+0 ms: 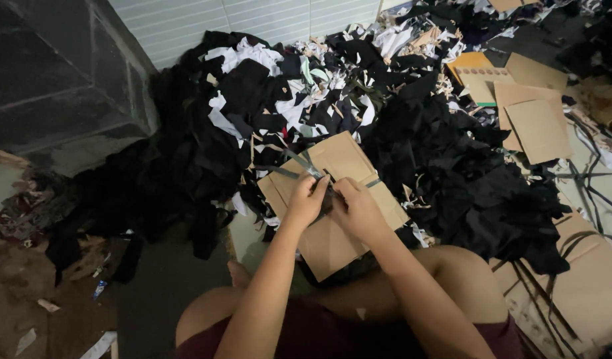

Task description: Sort fabric scraps and secure them to cardboard sheets using ties and a pencil as a guide.

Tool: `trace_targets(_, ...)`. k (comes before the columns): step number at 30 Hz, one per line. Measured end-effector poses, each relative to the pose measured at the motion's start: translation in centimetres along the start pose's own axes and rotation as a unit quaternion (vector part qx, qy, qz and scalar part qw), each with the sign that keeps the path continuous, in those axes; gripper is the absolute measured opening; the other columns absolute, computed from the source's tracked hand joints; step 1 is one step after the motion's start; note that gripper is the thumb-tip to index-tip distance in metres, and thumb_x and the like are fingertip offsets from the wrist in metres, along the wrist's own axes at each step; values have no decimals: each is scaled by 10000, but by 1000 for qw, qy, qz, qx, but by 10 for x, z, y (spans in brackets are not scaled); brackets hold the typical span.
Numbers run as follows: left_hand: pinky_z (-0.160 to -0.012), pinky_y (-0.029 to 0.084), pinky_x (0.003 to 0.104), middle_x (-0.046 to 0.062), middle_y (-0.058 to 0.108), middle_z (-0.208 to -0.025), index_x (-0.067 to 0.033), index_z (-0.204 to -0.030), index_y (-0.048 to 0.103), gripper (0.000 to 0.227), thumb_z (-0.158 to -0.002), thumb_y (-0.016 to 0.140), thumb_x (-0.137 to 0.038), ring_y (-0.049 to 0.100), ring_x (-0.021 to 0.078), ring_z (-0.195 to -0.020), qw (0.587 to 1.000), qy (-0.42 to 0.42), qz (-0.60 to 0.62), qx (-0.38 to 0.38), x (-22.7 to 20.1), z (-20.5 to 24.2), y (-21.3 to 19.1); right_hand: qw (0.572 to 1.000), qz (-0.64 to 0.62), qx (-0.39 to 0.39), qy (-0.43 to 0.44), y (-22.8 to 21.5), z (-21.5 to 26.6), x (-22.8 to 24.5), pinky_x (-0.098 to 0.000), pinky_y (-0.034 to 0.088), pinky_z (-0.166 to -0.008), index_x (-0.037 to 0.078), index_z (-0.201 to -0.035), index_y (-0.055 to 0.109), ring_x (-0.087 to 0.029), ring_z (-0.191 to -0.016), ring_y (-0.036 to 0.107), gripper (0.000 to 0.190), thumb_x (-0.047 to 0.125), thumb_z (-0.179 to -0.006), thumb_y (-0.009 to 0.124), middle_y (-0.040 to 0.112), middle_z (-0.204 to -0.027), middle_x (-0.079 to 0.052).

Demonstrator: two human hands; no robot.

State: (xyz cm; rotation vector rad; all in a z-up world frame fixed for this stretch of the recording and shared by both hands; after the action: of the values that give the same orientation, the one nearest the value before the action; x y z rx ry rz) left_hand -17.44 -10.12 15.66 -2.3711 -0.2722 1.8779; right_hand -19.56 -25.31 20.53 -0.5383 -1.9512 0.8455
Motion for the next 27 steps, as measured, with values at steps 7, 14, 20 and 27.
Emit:
trace_targets(7, -832, 514, 358, 69, 593, -760, -28, -715, 614, 376, -1009, 655, -258, 616, 228, -825, 996, -90, 22, -4, -50, -1, -12, 981, -2, -165, -104, -1, 5, 16, -365, 577, -840, 193, -1089, 742, -263, -989, 693, 208, 94, -938, 638, 650, -1123, -35)
trace_targets(14, -848, 517, 377, 122, 621, -852, -28, -688, 606, 418, -992, 674, -308, 628, 297, -880, 995, -15, -56, -77, -94, -10, -22, 978, 58, -135, -150, -24, 28, 41, -446, 512, -948, 121, -1064, 801, -307, -1112, 660, 252, 14, -901, 641, 696, -1210, -54)
trace_targets(20, -900, 517, 434, 155, 652, -931, -12, -712, 672, 347, -989, 674, -221, 646, 388, -958, 968, 77, -178, -161, -30, -52, 4, 976, 149, -110, -114, -6, 60, 11, -501, 346, -1050, 231, -1022, 786, -260, -1100, 670, 145, 214, -945, 664, 774, -1120, 43)
trace_targets(27, -808, 560, 399, -1, 686, -835, -220, -754, 690, 318, -962, 588, -436, 689, 268, -871, 920, -64, -350, -162, 63, -82, 10, 989, 97, -88, -67, 13, 106, 7, -446, 414, -978, 220, -903, 765, -208, -999, 685, 107, 311, -931, 717, 767, -1011, 54)
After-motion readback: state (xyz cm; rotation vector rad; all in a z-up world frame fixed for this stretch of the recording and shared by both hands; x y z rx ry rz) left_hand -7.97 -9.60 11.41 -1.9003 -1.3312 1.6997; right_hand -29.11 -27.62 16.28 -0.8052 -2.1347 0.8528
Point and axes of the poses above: each hand's wrist, its own z-axis away from the middle knuckle, its own y-axis out of the palm, x = y × z, the point moved 4 cm from there along -z, towards the middle knuckle
